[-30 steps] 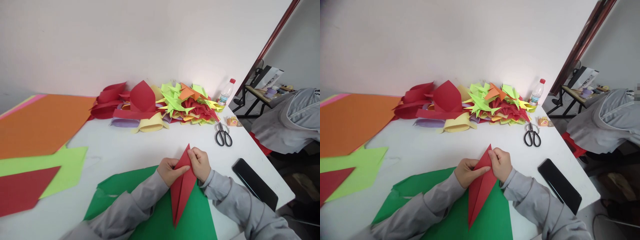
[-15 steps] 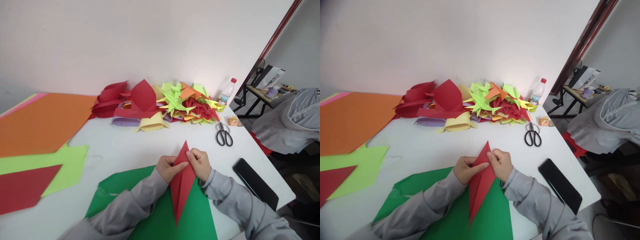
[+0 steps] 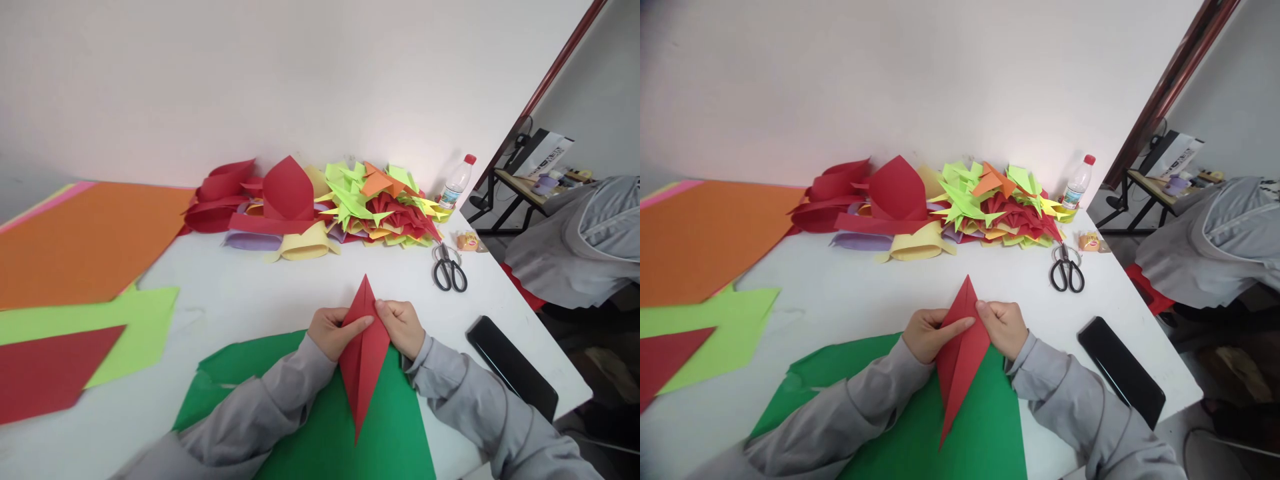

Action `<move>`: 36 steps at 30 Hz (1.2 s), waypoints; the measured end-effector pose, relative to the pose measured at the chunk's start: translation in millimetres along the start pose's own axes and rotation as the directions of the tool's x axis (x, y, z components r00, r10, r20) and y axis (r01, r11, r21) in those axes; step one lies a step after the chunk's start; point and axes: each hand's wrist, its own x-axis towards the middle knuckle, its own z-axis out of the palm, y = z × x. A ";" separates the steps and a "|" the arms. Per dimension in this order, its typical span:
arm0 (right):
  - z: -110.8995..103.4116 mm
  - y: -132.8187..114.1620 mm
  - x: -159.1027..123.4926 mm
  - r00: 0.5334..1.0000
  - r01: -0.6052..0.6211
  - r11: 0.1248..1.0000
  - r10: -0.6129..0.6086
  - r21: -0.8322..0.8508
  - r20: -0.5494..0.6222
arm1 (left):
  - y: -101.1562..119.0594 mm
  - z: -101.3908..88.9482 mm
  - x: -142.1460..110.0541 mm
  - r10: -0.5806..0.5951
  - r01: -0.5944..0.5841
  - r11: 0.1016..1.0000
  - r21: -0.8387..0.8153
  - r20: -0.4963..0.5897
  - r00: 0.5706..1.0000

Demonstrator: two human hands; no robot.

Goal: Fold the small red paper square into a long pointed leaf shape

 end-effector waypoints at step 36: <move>-4.1 -4.6 -7.5 0.977 0.062 0.998 -0.060 -0.003 0.203 | 1.6 -7.6 11.6 -0.102 0.073 0.949 -0.307 -0.081 0.991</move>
